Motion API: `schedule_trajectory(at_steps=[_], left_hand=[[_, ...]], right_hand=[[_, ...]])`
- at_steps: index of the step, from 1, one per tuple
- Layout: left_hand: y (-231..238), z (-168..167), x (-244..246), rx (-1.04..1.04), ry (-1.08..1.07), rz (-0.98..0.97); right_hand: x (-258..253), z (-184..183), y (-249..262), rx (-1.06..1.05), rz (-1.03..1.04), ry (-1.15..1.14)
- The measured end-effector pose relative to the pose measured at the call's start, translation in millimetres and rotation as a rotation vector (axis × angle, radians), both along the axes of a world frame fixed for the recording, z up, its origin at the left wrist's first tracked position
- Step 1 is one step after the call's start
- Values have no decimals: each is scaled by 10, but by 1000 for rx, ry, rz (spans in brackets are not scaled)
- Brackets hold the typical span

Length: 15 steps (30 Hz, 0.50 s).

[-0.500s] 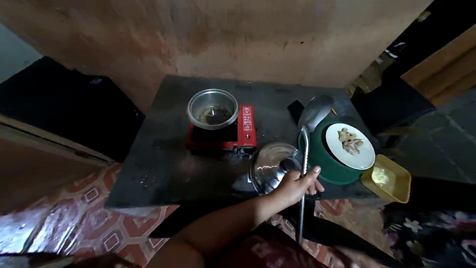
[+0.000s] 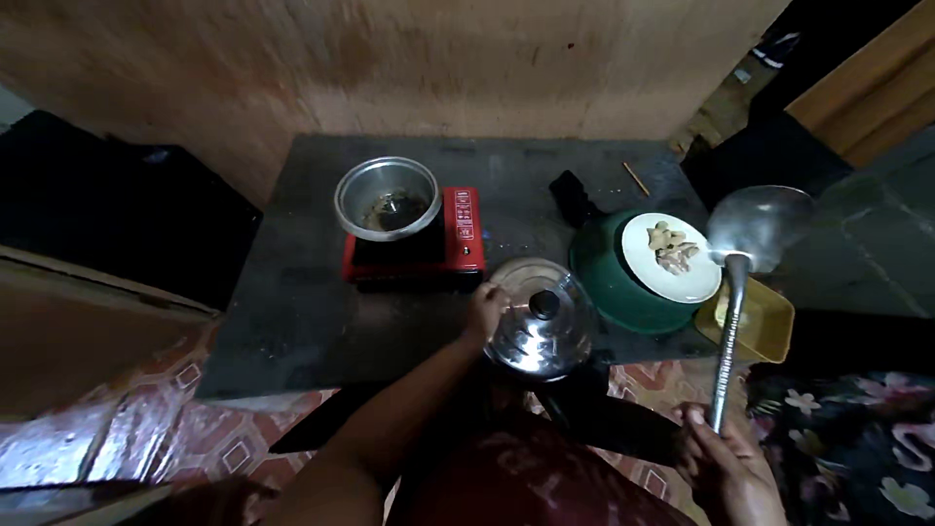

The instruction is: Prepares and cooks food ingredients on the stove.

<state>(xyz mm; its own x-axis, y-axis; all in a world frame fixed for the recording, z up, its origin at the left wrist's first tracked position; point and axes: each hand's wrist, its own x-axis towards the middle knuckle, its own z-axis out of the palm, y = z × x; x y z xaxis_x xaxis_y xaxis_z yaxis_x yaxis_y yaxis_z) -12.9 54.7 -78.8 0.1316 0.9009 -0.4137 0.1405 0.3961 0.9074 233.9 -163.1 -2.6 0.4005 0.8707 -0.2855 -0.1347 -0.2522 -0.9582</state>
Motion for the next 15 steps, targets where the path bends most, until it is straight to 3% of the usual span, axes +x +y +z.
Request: schedule_trajectory(at_steps=[2,5,10,15], left_hand=[[233,-419,-246,-86,233,100],[390,-679,-354,-206,438,95],[578,-933,-295,-178,472,98],[639,-860,-215,-145,531,126]], right_hand=[[103,-17,-41,-5,-56,25],[184,-39,-33,5,-63,44],[221,-51,-34,66,-65,38],[261,-70,-81,45,-105,43]])
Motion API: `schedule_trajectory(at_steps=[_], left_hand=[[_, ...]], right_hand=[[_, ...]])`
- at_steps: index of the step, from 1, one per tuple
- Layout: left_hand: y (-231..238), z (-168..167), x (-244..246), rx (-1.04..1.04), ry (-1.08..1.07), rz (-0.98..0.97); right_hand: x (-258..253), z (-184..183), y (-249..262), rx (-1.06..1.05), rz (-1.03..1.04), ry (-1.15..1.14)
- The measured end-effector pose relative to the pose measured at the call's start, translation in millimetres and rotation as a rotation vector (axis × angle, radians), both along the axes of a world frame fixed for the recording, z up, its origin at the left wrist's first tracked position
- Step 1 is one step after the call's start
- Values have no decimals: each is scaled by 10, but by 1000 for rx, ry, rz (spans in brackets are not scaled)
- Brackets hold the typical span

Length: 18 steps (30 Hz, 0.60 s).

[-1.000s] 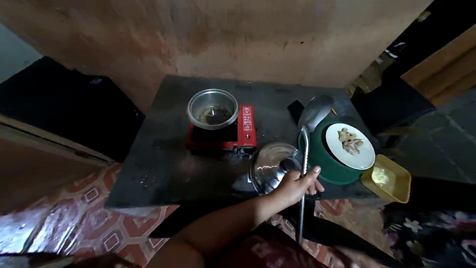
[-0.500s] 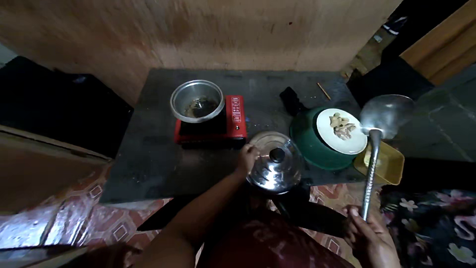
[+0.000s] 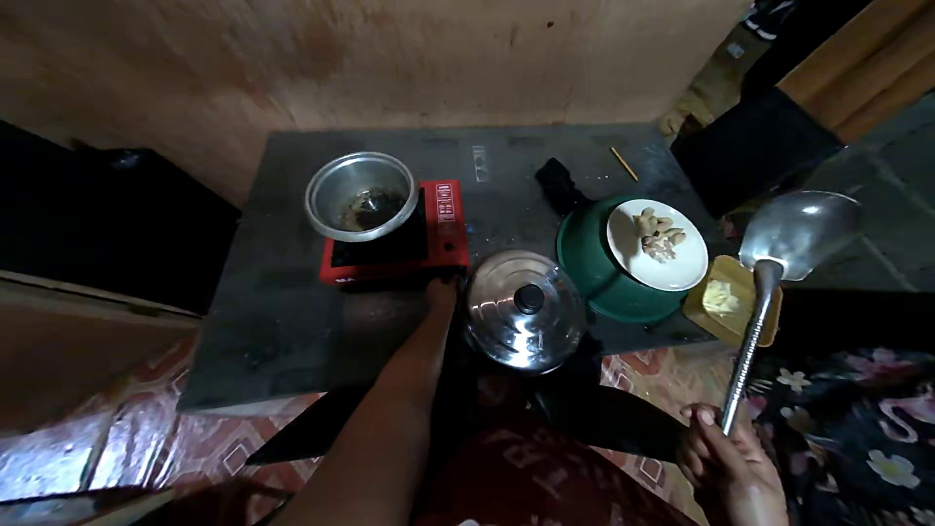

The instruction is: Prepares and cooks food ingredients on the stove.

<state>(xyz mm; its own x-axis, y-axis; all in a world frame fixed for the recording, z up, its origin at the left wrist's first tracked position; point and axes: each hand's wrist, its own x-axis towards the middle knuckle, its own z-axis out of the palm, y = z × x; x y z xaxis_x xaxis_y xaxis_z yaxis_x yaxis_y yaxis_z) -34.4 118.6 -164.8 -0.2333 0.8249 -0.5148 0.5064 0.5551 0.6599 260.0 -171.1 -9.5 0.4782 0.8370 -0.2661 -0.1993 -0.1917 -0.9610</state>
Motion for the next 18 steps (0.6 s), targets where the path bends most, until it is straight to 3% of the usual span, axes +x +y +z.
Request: schedule_trajectory(at_steps=[18], left_hand=[[-23,5,71,42,136,-21]], right_hand=[[57,-48,61,-5,-29,13]])
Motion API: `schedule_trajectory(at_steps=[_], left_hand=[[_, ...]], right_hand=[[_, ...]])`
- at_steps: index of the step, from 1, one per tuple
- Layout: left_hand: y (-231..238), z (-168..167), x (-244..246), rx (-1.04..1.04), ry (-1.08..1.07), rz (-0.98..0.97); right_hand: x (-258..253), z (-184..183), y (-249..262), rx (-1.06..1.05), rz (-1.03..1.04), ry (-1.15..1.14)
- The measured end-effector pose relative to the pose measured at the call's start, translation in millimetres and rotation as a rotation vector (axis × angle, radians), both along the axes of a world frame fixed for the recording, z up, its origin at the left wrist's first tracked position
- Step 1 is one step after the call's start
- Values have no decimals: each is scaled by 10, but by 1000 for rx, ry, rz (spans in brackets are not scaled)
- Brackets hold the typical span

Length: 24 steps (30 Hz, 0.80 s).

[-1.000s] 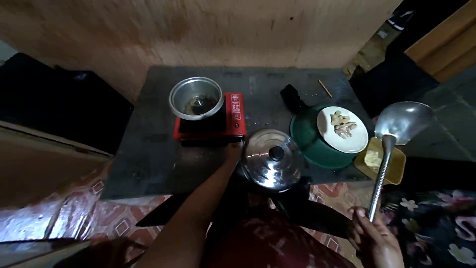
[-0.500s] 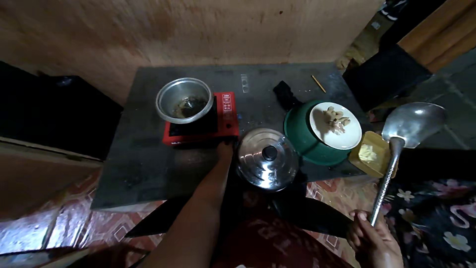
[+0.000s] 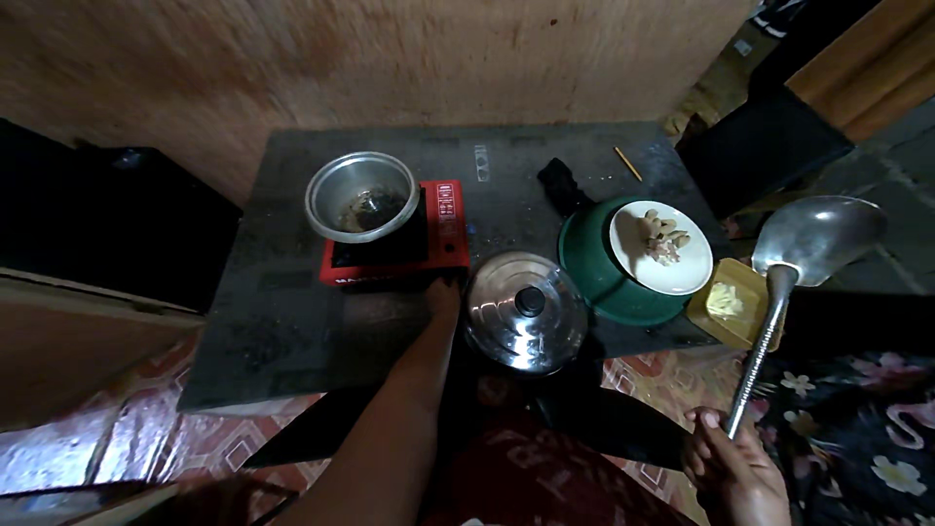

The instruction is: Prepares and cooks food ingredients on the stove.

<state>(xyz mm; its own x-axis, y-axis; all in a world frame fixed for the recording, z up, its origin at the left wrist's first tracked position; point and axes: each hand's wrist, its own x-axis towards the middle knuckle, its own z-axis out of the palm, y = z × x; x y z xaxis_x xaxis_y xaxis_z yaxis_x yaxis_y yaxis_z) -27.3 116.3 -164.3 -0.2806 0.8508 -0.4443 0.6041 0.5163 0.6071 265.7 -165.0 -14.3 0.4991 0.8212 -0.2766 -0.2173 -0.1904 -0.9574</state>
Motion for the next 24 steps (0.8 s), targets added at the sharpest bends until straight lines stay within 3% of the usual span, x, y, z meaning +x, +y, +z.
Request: schedule_trajectory(at_steps=[9,15,24], left_hand=[[-25,-22,-23,35,-10,-30],[-195,20,-32,-23,-62,-56],[-557,59,195,-66,-47,29]], right_hand=[[83,-19,-10,-12,-65,-35],[469,23,45,-68,-184,-95],[1113,-610,66,26,-126,-73]])
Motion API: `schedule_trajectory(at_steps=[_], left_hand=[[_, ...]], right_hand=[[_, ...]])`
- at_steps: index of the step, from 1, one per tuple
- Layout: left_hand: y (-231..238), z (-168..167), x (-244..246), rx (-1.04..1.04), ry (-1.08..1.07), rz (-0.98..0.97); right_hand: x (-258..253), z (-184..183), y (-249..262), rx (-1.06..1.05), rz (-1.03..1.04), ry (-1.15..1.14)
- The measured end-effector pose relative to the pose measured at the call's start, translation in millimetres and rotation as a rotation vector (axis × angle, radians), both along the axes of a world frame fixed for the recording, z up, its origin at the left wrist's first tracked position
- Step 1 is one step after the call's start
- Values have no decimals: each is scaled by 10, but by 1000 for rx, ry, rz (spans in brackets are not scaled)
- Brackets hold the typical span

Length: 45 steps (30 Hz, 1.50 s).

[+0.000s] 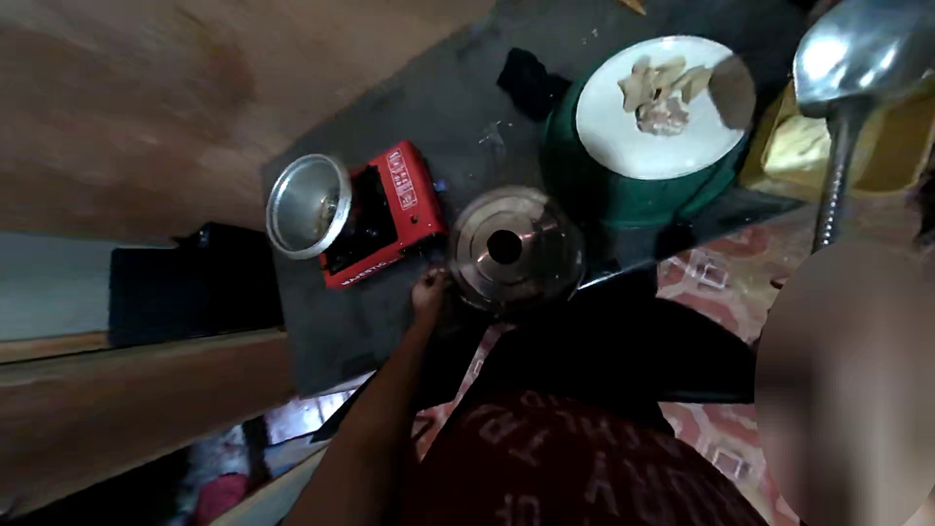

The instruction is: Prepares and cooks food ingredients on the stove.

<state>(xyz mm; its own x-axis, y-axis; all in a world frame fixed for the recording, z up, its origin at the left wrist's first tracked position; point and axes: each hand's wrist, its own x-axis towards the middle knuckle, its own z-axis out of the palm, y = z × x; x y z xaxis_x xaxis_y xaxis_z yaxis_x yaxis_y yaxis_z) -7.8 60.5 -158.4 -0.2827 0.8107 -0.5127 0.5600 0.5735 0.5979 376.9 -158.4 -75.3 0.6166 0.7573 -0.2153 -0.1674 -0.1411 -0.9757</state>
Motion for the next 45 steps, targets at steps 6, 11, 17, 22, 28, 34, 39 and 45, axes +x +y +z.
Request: schedule_trajectory(at_steps=[6,11,17,22,28,34,39,45], left_hand=[[156,-89,289,-3,147,119],[367,-221,425,-30,333,107],[354,-145,612,74,462,210],[334,223,1064,514,273,-33],[533,785,2254,823,107,-685],[741,836,3219,462,190,-923],[778,681,3462,426,137,-792],[754,585,3421,503,51,-718]], right_hand=[[355,-304,-130,33,92,91],[649,-428,-202,79,99,171],[957,-537,-163,19,112,141],[1157,-283,-16,-79,183,-144],[1206,167,168,-311,310,-548],[1043,486,405,-537,433,-744],[970,601,580,-630,526,-764],[1022,705,698,-632,592,-702]])
